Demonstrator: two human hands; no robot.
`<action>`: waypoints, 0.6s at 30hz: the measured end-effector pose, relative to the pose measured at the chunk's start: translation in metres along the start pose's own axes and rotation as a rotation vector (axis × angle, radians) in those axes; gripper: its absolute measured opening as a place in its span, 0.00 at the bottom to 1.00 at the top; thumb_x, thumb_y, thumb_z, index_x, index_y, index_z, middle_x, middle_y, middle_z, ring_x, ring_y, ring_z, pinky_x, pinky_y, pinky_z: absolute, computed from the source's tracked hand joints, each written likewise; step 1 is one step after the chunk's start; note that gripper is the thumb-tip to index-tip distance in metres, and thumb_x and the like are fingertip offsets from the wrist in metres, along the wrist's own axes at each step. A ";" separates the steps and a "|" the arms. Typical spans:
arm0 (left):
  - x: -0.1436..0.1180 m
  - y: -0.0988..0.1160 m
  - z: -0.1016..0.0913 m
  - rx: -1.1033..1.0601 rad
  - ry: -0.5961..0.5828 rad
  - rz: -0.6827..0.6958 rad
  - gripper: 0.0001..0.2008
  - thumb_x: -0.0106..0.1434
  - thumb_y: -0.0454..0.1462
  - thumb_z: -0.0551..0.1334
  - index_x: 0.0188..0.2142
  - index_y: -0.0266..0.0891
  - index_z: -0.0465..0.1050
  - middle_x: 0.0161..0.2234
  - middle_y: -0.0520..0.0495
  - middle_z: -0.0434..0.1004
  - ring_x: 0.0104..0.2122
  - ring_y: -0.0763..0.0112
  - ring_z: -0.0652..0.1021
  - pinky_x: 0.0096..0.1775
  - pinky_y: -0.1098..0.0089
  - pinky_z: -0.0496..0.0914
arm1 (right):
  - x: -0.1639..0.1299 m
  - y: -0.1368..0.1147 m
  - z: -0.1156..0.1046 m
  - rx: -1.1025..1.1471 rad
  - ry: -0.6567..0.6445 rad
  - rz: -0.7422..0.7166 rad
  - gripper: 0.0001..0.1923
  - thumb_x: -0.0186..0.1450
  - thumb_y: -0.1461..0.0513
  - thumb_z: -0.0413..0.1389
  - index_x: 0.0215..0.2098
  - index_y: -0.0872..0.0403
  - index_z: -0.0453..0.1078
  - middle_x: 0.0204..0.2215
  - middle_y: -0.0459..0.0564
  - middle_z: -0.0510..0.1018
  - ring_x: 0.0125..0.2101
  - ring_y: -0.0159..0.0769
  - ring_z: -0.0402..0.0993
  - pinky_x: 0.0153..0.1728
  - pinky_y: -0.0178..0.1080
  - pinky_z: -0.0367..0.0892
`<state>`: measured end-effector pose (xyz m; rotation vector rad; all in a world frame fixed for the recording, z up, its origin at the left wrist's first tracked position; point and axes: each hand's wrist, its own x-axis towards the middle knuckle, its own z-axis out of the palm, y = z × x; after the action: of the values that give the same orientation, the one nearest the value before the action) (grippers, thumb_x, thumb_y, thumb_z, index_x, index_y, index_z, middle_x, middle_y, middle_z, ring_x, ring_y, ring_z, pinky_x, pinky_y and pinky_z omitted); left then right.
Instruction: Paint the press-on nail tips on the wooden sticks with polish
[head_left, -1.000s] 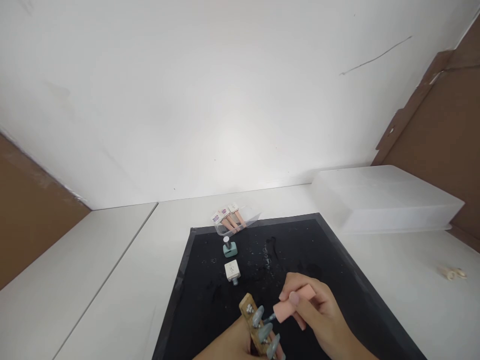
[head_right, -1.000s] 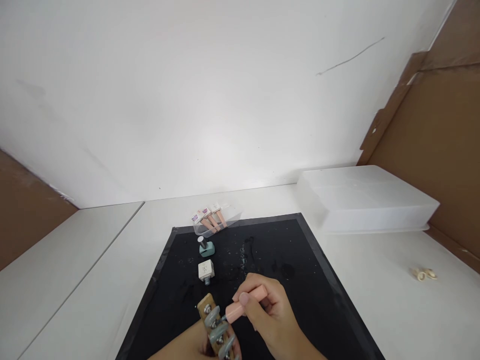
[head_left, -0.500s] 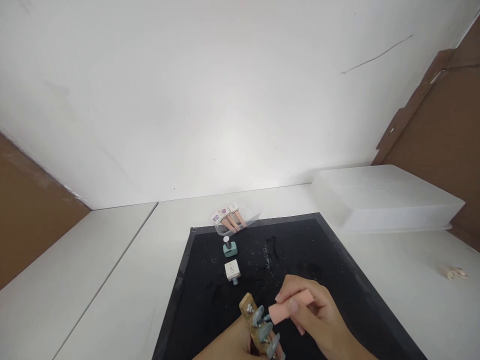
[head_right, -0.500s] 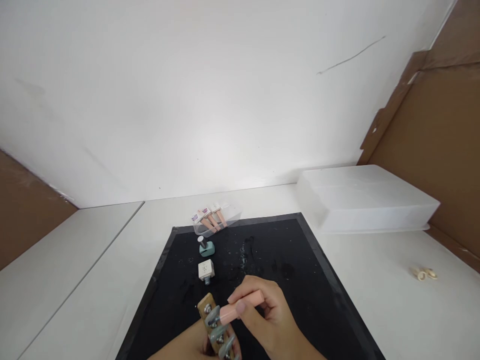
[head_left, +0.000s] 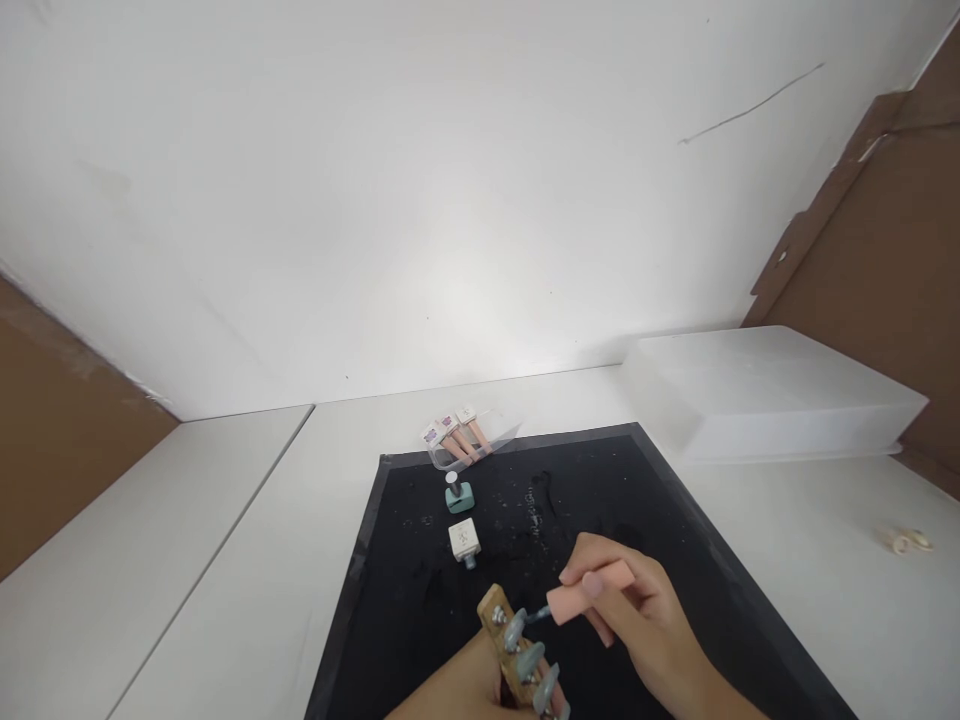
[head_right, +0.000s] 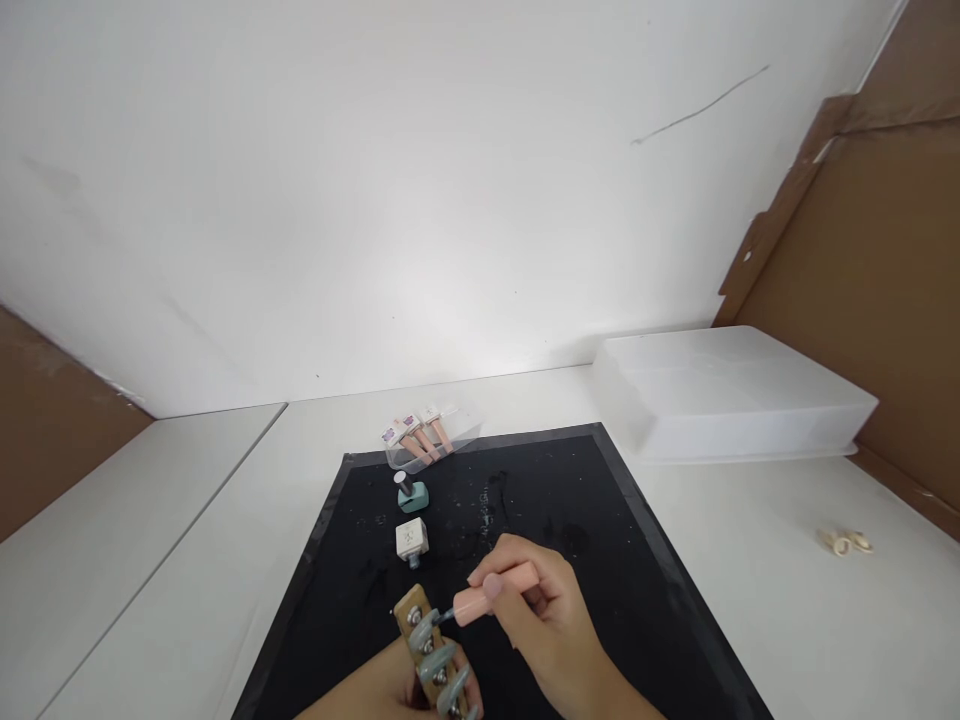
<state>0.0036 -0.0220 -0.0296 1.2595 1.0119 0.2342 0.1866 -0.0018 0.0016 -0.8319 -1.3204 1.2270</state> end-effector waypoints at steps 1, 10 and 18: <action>0.001 0.000 0.000 -0.002 -0.004 0.001 0.07 0.54 0.39 0.63 0.32 0.40 0.70 0.28 0.53 0.69 0.29 0.74 0.67 0.32 0.73 0.64 | 0.000 -0.002 0.000 -0.004 -0.033 -0.029 0.15 0.63 0.53 0.55 0.27 0.54 0.74 0.21 0.45 0.69 0.14 0.24 0.56 0.14 0.29 0.52; 0.002 -0.002 0.000 0.016 -0.020 0.011 0.07 0.56 0.39 0.62 0.34 0.38 0.71 0.31 0.53 0.70 0.31 0.74 0.70 0.35 0.72 0.66 | 0.000 -0.004 0.000 -0.090 -0.034 -0.007 0.13 0.63 0.56 0.56 0.26 0.55 0.74 0.19 0.45 0.70 0.15 0.26 0.58 0.14 0.29 0.54; 0.002 -0.005 -0.006 0.056 -0.077 0.027 0.15 0.63 0.41 0.57 0.47 0.37 0.66 0.46 0.44 0.70 0.41 0.65 0.74 0.42 0.59 0.71 | -0.001 0.000 -0.001 -0.003 -0.068 -0.011 0.15 0.63 0.53 0.54 0.27 0.54 0.73 0.20 0.44 0.69 0.14 0.24 0.57 0.14 0.29 0.53</action>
<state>-0.0020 -0.0182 -0.0349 1.3241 0.9418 0.1776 0.1879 -0.0026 0.0011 -0.7905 -1.3795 1.2544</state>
